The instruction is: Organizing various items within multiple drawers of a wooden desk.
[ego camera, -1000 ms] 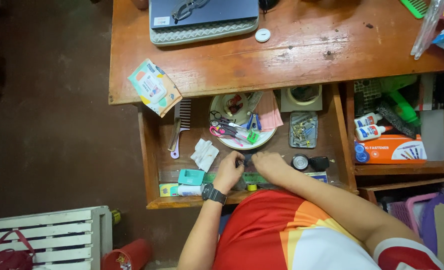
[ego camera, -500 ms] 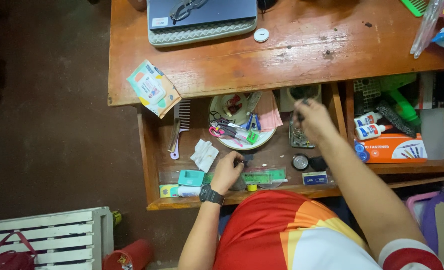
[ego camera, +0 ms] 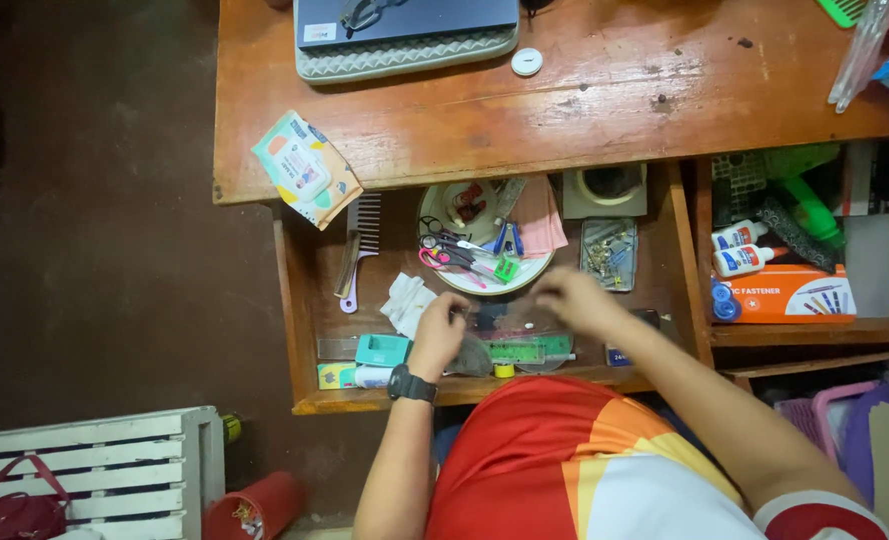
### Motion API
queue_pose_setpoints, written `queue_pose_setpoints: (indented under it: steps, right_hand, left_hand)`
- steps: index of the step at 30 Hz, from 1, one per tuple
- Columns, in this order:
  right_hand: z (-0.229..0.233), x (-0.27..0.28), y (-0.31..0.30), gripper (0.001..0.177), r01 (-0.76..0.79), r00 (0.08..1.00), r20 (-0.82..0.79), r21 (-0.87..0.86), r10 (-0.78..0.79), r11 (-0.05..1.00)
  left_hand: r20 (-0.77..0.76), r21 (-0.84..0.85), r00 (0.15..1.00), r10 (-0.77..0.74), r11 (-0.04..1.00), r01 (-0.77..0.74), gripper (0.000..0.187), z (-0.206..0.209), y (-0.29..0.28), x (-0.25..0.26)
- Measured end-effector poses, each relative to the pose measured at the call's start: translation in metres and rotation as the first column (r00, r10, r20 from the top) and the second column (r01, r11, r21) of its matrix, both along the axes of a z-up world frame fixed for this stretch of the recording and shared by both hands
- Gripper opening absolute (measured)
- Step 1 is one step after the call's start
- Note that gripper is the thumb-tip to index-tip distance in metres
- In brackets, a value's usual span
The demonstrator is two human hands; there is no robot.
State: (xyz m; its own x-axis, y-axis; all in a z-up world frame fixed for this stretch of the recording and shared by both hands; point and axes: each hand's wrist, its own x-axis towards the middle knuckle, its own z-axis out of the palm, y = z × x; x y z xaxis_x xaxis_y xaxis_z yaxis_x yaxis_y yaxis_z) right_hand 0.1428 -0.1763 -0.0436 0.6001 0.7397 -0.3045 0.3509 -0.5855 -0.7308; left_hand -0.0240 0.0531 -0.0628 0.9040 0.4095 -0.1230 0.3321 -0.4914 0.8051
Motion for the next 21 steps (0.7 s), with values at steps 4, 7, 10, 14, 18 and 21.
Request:
queue_pose_setpoints:
  steps: [4,7,10,14,18,21]
  right_hand:
    - [0.005,-0.035,0.006,0.023,-0.228,0.951,0.193,-0.089,0.242,0.970]
    - [-0.008,-0.041,0.006,0.019,-0.269,0.916,0.275,-0.117,0.292,0.956]
    - [-0.012,-0.035,0.007,0.011,-0.293,0.907,0.278,-0.123,0.317,0.948]
    - [-0.033,-0.022,0.003,0.017,-0.053,0.977,-0.199,0.091,0.071,0.994]
    - [0.015,-0.015,0.006,0.027,0.451,0.488,-0.871,0.198,-0.055,0.870]
    - [-0.021,-0.007,-0.003,0.021,0.515,0.428,-0.900,0.171,-0.079,0.840]
  left_hand:
    - [-0.079,-0.033,0.994,0.078,0.996,-0.081,0.020,0.010,0.010,-0.002]
    - [-0.024,0.013,0.998,0.052,0.999,-0.052,0.019,-0.005,0.018,-0.009]
    - [0.016,0.008,0.998,0.067,0.998,-0.067,0.019,-0.011,0.021,-0.011]
    - [-0.047,-0.251,0.995,0.088,0.963,-0.097,0.020,-0.029,0.020,-0.012]
    - [-0.150,-0.565,0.989,0.015,0.819,-0.098,0.019,-0.018,0.010,-0.004]
    - [-0.147,-0.563,0.989,-0.022,0.824,-0.066,0.018,-0.020,0.001,-0.001]
